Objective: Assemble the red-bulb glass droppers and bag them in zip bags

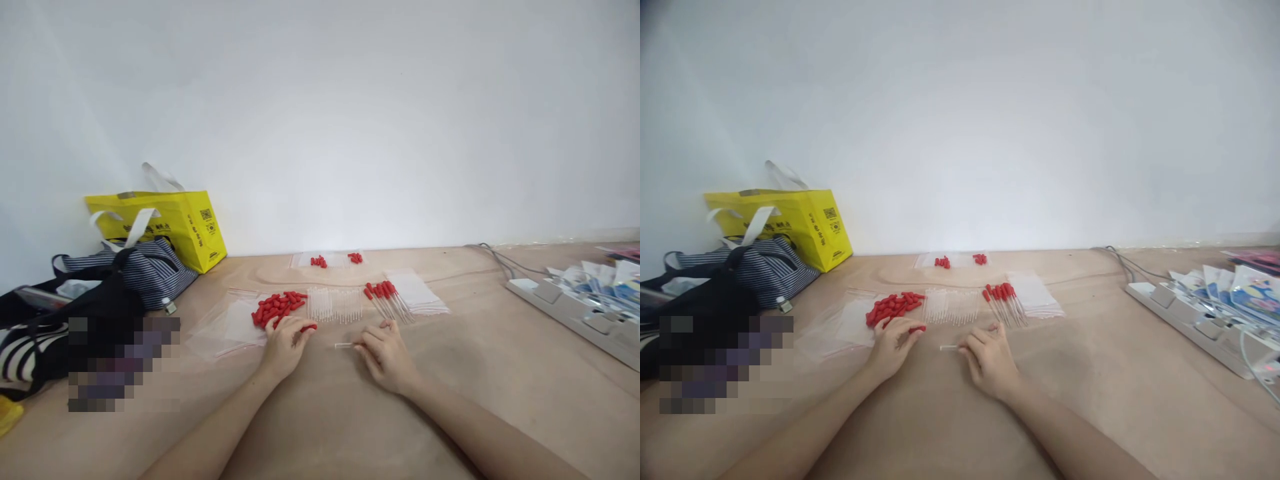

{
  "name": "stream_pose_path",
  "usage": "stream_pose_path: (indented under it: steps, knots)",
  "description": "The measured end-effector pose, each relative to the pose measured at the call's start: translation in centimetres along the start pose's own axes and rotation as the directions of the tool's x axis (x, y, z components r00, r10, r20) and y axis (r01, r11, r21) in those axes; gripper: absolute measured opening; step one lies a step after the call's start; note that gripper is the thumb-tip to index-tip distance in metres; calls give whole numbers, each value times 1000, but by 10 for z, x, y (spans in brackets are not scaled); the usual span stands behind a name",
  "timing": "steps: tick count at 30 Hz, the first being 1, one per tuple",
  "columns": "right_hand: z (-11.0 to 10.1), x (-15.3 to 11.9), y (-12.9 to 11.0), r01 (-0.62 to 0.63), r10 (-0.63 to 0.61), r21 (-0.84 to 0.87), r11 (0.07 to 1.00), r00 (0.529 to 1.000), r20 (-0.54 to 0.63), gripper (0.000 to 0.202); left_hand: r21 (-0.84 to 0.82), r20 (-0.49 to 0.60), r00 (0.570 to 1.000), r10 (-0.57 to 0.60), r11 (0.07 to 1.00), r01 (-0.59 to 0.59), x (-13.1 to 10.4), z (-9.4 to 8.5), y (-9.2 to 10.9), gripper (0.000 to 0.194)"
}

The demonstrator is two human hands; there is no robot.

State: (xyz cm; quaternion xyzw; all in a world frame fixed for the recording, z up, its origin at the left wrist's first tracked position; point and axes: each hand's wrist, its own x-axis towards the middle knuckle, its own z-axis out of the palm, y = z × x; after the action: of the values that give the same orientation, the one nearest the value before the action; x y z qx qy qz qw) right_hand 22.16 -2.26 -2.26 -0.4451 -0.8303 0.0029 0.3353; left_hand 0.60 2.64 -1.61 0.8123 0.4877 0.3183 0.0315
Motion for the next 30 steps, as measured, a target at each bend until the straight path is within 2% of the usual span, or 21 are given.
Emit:
stream_pose_path:
  steps: [3, 9, 15, 21, 26, 30]
  knots:
    - [3, 3, 2, -73, 72, -17, 997, 996, -48, 19, -30, 28, 1000, 11, 999, -10, 1, 4, 1, 15]
    - [12, 9, -5, -103, 103, 3, 995, 992, -70, 20, -82, 56, 998, 20, 997, -16, 0, 8, 13, 15]
    - [14, 9, -8, -132, 136, 72, 989, 989, -52, 21, -103, 69, 998, 7, 995, 0, 0, 6, 18, 16]
    - [19, 7, -11, -137, 139, 97, 986, 990, -11, 19, -138, 41, 999, -25, 990, 30, -2, 11, 21, 16]
    - [18, 8, -7, -78, 78, 42, 996, 997, 11, 23, -129, 40, 999, -13, 992, 18, -4, 10, 23, 14]
    - [15, 10, 3, 26, -25, -66, 997, 1000, 12, 24, -88, 34, 996, 80, 993, -77, -5, 7, 25, 12]
